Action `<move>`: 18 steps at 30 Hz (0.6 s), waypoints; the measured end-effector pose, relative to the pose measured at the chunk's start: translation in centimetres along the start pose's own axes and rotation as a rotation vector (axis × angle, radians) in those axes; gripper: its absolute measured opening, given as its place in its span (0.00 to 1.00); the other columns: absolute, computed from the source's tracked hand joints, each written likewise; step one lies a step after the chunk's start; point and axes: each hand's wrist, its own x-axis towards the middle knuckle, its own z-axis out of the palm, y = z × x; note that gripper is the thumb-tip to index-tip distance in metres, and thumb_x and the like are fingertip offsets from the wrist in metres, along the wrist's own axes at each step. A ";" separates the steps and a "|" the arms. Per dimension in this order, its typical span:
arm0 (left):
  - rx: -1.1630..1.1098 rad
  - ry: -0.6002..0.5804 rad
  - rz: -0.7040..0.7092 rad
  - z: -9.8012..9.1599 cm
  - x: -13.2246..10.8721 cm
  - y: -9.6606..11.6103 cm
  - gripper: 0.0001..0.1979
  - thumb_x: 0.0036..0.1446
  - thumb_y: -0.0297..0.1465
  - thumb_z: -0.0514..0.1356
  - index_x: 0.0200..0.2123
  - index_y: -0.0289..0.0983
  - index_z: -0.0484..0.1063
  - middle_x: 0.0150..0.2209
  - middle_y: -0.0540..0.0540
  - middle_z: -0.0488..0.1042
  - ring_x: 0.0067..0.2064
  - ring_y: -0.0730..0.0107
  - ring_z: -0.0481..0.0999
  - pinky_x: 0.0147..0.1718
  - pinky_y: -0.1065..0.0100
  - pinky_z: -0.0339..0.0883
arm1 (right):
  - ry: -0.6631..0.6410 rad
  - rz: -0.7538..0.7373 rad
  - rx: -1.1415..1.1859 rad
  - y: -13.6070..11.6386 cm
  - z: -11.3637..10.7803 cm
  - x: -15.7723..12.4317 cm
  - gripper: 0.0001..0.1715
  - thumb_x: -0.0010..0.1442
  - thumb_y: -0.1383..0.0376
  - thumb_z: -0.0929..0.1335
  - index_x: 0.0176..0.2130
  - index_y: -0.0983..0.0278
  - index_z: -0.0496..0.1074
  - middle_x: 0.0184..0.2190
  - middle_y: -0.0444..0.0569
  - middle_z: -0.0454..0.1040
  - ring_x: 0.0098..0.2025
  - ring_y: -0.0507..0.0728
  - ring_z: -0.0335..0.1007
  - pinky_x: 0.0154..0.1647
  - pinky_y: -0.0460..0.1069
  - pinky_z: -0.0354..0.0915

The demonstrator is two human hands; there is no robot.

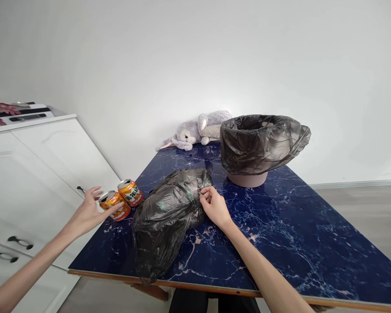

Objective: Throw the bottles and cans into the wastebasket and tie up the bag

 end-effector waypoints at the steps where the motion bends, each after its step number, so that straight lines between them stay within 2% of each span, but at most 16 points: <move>1: 0.013 0.111 0.077 -0.1 -0.8 0.4 0.46 0.54 0.57 0.65 0.65 0.31 0.58 0.60 0.25 0.71 0.64 0.32 0.73 0.59 0.42 0.70 | 0.002 -0.003 -0.001 0.0 0.0 0.0 0.20 0.61 0.49 0.67 0.43 0.61 0.71 0.29 0.45 0.74 0.27 0.56 0.68 0.27 0.49 0.62; 2: 0.030 0.201 0.162 -0.3 -1.8 0.9 0.41 0.59 0.54 0.63 0.63 0.32 0.60 0.62 0.27 0.68 0.67 0.35 0.69 0.62 0.43 0.68 | 0.003 -0.005 -0.003 0.0 0.0 0.0 0.20 0.61 0.49 0.67 0.43 0.61 0.71 0.29 0.45 0.74 0.27 0.56 0.68 0.28 0.49 0.62; 3: 0.029 0.273 0.241 -0.5 -2.8 1.4 0.33 0.62 0.51 0.62 0.61 0.34 0.64 0.61 0.30 0.69 0.65 0.40 0.71 0.62 0.45 0.69 | 0.005 -0.007 -0.006 0.1 0.0 0.0 0.19 0.61 0.49 0.67 0.43 0.61 0.71 0.29 0.45 0.74 0.27 0.56 0.69 0.28 0.49 0.63; 4: 0.015 0.239 0.323 -0.7 -3.9 2.0 0.24 0.67 0.46 0.60 0.58 0.37 0.68 0.57 0.35 0.73 0.59 0.49 0.76 0.61 0.50 0.71 | 0.006 -0.009 -0.009 0.1 0.1 0.0 0.19 0.61 0.49 0.67 0.43 0.61 0.71 0.28 0.45 0.75 0.27 0.56 0.69 0.29 0.50 0.63; 5: -0.019 0.143 0.427 -1.0 -5.0 2.7 0.16 0.70 0.42 0.59 0.53 0.39 0.71 0.52 0.40 0.76 0.54 0.56 0.79 0.58 0.55 0.73 | 0.006 -0.011 -0.012 0.1 0.1 0.0 0.19 0.61 0.49 0.67 0.43 0.61 0.71 0.28 0.45 0.75 0.27 0.56 0.69 0.29 0.50 0.63; 6: -0.057 -0.005 0.530 -1.1 -6.0 3.3 0.11 0.72 0.38 0.57 0.51 0.41 0.74 0.50 0.43 0.79 0.51 0.60 0.81 0.57 0.59 0.74 | 0.005 -0.012 -0.015 0.1 0.1 0.0 0.19 0.62 0.49 0.67 0.43 0.61 0.71 0.29 0.45 0.75 0.27 0.56 0.69 0.28 0.49 0.62; 8: -0.106 -0.294 0.667 -1.1 -7.8 4.6 0.12 0.74 0.34 0.55 0.53 0.44 0.77 0.54 0.45 0.81 0.57 0.63 0.80 0.60 0.64 0.73 | 0.003 -0.016 -0.021 0.1 0.1 0.0 0.19 0.62 0.50 0.67 0.43 0.61 0.71 0.29 0.46 0.75 0.26 0.56 0.68 0.27 0.49 0.61; 9: -0.116 -0.389 0.691 -0.8 -8.5 5.2 0.15 0.75 0.33 0.54 0.57 0.45 0.76 0.59 0.45 0.79 0.61 0.62 0.78 0.64 0.64 0.71 | 0.002 -0.019 -0.024 0.1 0.1 -0.1 0.19 0.62 0.50 0.67 0.43 0.61 0.71 0.29 0.46 0.75 0.26 0.55 0.69 0.26 0.49 0.61; 11: -0.120 -0.486 0.686 0.2 -9.3 6.4 0.19 0.76 0.33 0.52 0.65 0.44 0.72 0.65 0.44 0.75 0.67 0.61 0.74 0.68 0.61 0.68 | 0.003 -0.028 -0.034 0.1 0.1 -0.1 0.18 0.63 0.50 0.67 0.43 0.61 0.71 0.30 0.46 0.76 0.26 0.55 0.69 0.26 0.49 0.61; 14: -0.130 -0.517 0.666 2.6 -9.0 7.7 0.22 0.77 0.32 0.49 0.69 0.45 0.68 0.66 0.44 0.75 0.68 0.59 0.74 0.69 0.57 0.67 | 0.016 -0.051 -0.060 0.1 0.1 -0.2 0.17 0.64 0.51 0.66 0.43 0.61 0.72 0.29 0.45 0.76 0.26 0.55 0.70 0.26 0.49 0.63; 18: -0.248 -0.365 0.698 6.5 -6.3 8.9 0.27 0.75 0.33 0.50 0.74 0.45 0.60 0.67 0.44 0.74 0.70 0.54 0.70 0.71 0.49 0.64 | 0.066 -0.097 -0.121 0.1 0.1 -0.2 0.15 0.66 0.53 0.65 0.43 0.61 0.72 0.29 0.45 0.75 0.26 0.55 0.70 0.30 0.50 0.66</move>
